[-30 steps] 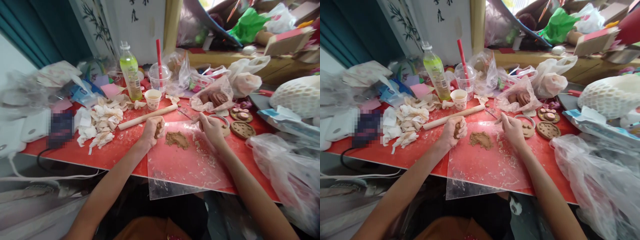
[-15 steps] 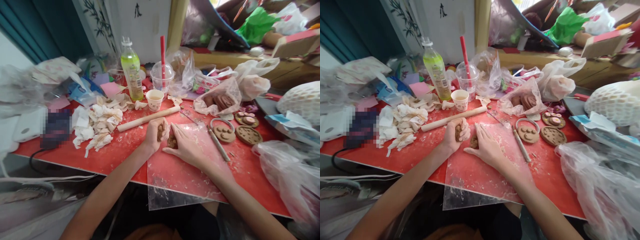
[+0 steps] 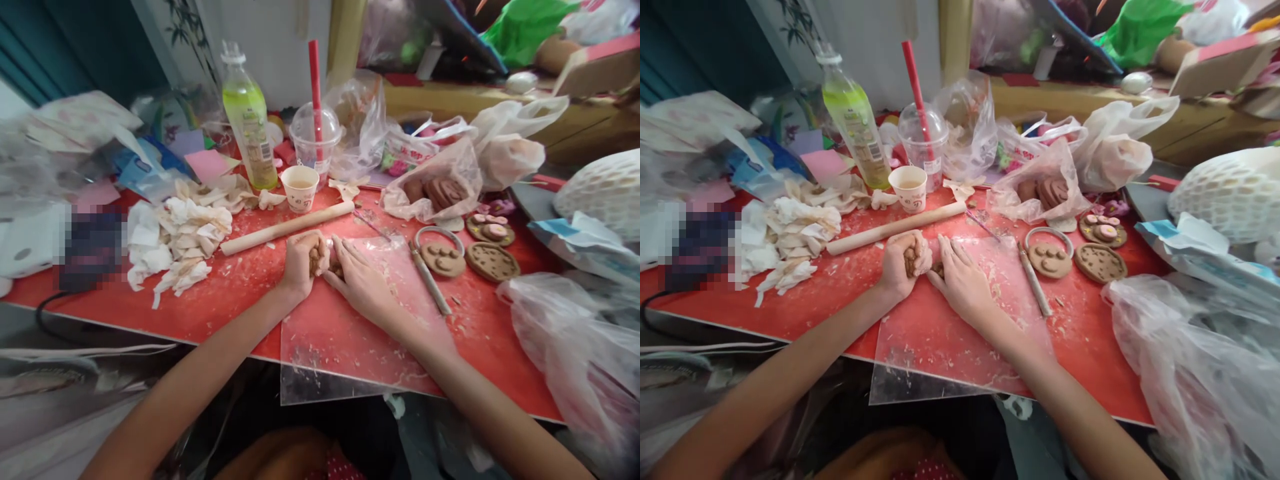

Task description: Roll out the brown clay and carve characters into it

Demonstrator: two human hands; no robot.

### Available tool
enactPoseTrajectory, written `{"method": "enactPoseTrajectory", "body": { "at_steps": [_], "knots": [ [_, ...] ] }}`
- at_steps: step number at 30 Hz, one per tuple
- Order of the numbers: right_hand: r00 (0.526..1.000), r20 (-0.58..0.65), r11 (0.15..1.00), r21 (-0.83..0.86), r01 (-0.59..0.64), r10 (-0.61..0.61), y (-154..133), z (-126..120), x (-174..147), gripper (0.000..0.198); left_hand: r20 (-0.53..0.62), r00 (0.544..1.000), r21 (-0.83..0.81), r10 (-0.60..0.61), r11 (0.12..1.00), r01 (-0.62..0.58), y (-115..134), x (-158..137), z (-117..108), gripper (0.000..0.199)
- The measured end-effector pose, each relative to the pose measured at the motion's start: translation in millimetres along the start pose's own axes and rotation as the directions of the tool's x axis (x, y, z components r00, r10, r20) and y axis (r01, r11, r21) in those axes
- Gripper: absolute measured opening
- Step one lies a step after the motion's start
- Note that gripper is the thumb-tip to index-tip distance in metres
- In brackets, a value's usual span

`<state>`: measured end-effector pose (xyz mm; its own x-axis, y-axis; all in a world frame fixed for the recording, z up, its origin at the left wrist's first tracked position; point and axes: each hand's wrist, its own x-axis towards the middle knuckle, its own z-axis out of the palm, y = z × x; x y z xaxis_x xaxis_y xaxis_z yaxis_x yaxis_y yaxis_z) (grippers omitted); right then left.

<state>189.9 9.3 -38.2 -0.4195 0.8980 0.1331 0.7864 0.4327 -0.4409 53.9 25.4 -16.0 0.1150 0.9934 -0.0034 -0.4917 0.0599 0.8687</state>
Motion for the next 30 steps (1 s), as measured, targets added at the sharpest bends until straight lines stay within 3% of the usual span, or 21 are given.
{"method": "enactPoseTrajectory", "body": {
  "at_steps": [20,30],
  "knots": [
    [1.000,-0.014,0.999,-0.053,0.000,0.000,7.9,-10.7,-0.4,0.049,-0.005,1.000,0.113,-0.021,0.993,0.021,0.9,0.8,2.0,0.028],
    [0.998,0.013,0.996,0.071,-0.056,0.056,13.5,-14.8,-2.1,0.061,0.019,1.000,0.198,-0.014,0.980,0.010,-4.3,5.9,2.6,0.025]
  ]
}}
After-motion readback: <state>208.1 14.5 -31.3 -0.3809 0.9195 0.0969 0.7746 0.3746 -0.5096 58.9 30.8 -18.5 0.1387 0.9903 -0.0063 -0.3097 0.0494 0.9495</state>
